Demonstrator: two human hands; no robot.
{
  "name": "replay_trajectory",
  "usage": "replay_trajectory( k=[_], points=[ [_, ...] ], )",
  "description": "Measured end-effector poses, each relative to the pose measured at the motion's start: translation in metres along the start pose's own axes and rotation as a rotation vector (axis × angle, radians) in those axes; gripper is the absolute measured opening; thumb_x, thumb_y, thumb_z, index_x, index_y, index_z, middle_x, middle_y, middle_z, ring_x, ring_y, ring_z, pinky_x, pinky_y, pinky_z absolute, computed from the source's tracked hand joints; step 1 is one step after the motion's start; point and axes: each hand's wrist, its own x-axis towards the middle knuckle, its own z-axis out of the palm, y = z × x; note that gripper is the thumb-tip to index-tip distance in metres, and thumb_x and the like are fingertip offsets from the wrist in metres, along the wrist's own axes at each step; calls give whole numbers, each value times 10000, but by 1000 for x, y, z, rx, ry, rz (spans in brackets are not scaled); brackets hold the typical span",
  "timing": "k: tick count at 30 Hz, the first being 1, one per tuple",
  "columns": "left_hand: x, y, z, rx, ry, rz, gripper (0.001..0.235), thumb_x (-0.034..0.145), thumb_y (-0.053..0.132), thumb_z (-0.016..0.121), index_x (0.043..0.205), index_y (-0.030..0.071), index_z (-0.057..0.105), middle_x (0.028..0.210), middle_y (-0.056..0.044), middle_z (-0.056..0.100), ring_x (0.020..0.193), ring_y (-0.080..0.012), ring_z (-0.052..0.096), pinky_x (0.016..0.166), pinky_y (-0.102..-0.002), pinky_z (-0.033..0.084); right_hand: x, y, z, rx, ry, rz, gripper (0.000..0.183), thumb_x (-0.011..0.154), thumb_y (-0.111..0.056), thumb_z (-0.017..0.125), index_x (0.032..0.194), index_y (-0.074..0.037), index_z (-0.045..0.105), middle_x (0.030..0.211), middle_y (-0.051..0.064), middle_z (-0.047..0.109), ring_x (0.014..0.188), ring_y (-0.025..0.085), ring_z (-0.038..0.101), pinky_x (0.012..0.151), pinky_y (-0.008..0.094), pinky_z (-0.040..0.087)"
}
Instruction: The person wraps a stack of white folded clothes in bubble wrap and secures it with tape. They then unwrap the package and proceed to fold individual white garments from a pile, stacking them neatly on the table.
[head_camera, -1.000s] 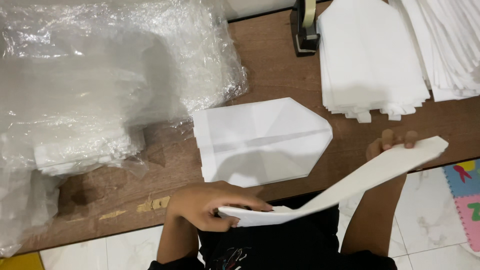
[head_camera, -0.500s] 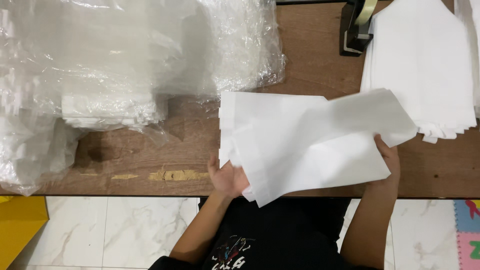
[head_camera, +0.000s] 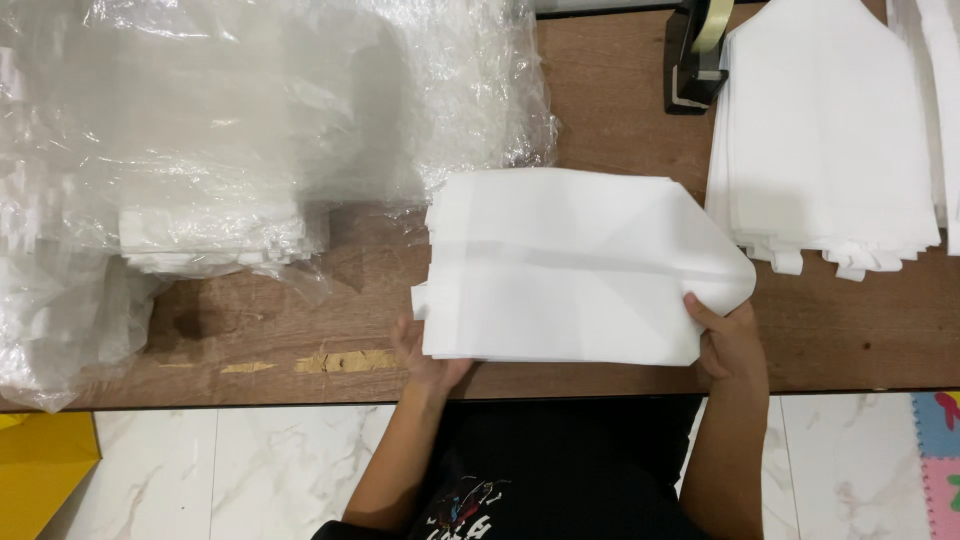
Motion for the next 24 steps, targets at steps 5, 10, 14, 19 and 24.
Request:
replay_trajectory(
  k=[5,10,14,19,24],
  points=[
    [19,36,-59,453,138,-135,630,722,251,665,1310,82,517,977,-133,619,758,-279,619,653,-409,536,-13,-21,15,-88,-11,3,624,851,-39,686,1429,-118,465,1223,78,582,1113,266,556,997,527,480],
    [7,67,-43,878,308,-306,570,794,244,682,1305,37,535,1015,-136,611,904,-283,636,750,-458,562,-6,-10,7,-170,24,10,561,944,-92,631,1459,-41,416,1309,143,519,1206,323,484,1041,575,423],
    [-23,78,40,1278,148,-265,726,894,256,632,1482,-67,356,1406,-406,429,1338,-522,409,1018,-640,401,-20,-32,35,-273,80,-74,569,945,-101,660,1443,13,409,1321,214,488,1251,372,463,1055,603,411],
    [-34,79,68,1274,-26,-51,748,879,71,660,1480,-143,269,1412,-432,422,1333,-552,398,1030,-606,427,-31,-45,45,-512,165,-213,661,899,-110,748,1410,82,376,1300,312,468,1250,453,464,1019,634,426],
    [-38,84,75,1751,108,-144,632,943,416,593,1439,39,487,1349,-280,580,1272,-463,535,1017,-556,462,-51,-70,74,-793,188,-188,553,963,-138,664,1404,85,416,1289,364,503,1233,508,488,989,648,455]
  ],
)
